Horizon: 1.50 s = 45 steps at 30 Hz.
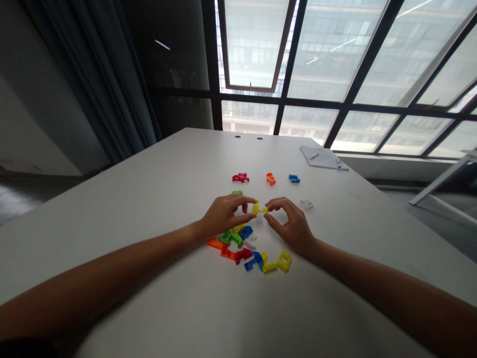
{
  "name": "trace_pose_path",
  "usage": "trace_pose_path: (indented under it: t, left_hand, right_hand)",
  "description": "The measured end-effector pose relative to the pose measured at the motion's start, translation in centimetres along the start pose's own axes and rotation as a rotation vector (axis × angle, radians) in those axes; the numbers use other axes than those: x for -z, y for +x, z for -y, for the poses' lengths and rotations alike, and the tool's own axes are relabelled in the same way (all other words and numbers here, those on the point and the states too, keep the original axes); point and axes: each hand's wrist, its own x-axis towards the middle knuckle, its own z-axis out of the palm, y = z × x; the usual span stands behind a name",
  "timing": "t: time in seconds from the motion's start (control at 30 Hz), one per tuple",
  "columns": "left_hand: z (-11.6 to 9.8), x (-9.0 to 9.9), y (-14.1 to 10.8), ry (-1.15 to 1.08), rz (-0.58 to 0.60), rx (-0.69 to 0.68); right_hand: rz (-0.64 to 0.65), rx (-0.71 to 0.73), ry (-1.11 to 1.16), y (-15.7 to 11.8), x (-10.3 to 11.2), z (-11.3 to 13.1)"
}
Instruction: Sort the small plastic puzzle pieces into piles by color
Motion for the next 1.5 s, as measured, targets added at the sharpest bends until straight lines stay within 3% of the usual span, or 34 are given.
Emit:
trace_pose_path:
  t: [0.8, 1.5]
  left_hand:
    - [-0.54, -0.03, -0.15, 0.020, -0.005, 0.029]
    - [-0.70, 0.16, -0.10, -0.002, 0.020, 0.046]
  right_hand:
    - [-0.050, -0.012, -0.079, -0.39, -0.21, -0.13]
    - [-0.042, 0.078, -0.112, -0.34, -0.01, -0.32]
